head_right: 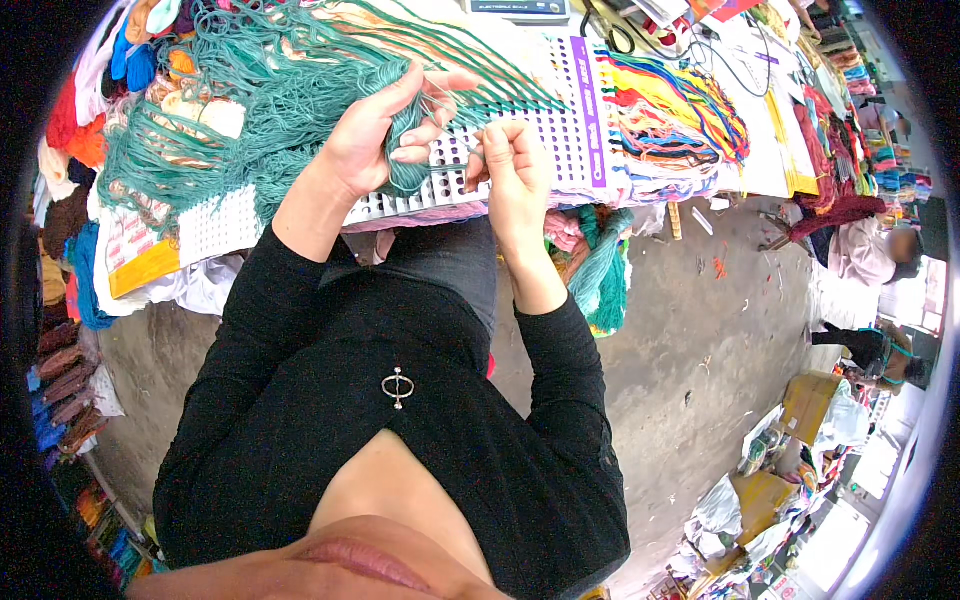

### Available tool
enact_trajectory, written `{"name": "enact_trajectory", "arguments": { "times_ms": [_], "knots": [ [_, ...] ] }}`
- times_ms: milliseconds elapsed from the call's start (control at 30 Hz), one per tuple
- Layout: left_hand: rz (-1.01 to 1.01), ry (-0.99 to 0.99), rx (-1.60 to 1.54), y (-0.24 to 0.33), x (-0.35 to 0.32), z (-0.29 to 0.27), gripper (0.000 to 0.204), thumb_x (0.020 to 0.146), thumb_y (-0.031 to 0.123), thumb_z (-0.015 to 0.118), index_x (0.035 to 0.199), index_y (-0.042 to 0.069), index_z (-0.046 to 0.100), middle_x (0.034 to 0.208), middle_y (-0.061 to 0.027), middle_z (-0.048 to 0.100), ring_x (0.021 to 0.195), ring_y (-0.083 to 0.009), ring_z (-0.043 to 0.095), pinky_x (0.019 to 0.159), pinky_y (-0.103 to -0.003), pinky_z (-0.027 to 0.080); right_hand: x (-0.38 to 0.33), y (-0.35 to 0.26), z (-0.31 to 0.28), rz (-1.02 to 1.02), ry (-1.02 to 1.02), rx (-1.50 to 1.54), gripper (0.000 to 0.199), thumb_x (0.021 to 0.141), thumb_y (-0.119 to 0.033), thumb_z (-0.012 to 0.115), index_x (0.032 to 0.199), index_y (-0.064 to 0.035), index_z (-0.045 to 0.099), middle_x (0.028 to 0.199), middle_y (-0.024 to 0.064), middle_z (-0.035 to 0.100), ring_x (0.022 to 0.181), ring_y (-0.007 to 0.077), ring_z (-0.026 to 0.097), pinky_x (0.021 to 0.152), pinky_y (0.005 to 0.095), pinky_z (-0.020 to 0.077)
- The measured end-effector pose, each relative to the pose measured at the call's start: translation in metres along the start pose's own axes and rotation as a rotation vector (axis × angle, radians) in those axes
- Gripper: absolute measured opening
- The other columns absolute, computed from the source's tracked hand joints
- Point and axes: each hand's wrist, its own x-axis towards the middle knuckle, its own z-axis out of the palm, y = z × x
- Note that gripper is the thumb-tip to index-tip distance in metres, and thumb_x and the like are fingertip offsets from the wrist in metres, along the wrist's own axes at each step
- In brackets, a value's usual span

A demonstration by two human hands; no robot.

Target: Organizing and threading colored yarn samples onto a perforated card.

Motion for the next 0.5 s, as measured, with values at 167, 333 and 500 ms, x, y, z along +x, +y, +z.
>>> {"name": "enact_trajectory", "arguments": {
  "times_ms": [167,333,500],
  "knots": [
    [0.022,0.045,0.071,0.004,-0.002,0.004,0.045,0.096,0.035,0.031,0.112,-0.001,0.053,0.077,-0.0011,0.046,0.056,-0.0025,0.035,0.043,-0.014,0.030,0.000,0.002,0.000,-0.022,0.000,-0.061,0.014,0.090,-0.014,0.050,0.085,-0.0020,0.052,0.062,0.0019,0.052,0.053,0.0081,0.048,0.049,0.0193,0.0400],
    [0.122,0.203,0.280,0.005,0.000,0.010,0.049,0.095,0.038,0.033,0.103,-0.003,0.058,0.069,0.0002,0.050,0.054,-0.0027,0.038,0.042,-0.014,0.027,0.000,0.003,-0.004,-0.135,-0.075,-0.584,0.010,0.084,-0.010,0.059,0.083,0.0001,0.058,0.065,0.0021,0.054,0.057,0.0080,0.049,0.055,0.0212,0.0403],
    [-0.233,0.136,0.351,0.033,-0.018,-0.032,0.056,0.091,0.051,0.032,0.075,0.004,0.058,0.043,0.0075,0.030,0.034,-0.0018,0.022,0.034,-0.017,0.017,0.010,-0.021,-0.044,-0.185,0.098,-0.284,0.011,0.085,-0.011,0.056,0.090,-0.0020,0.059,0.099,0.0070,0.059,0.091,0.0171,0.055,0.083,0.0296,0.0426]
  ]
}}
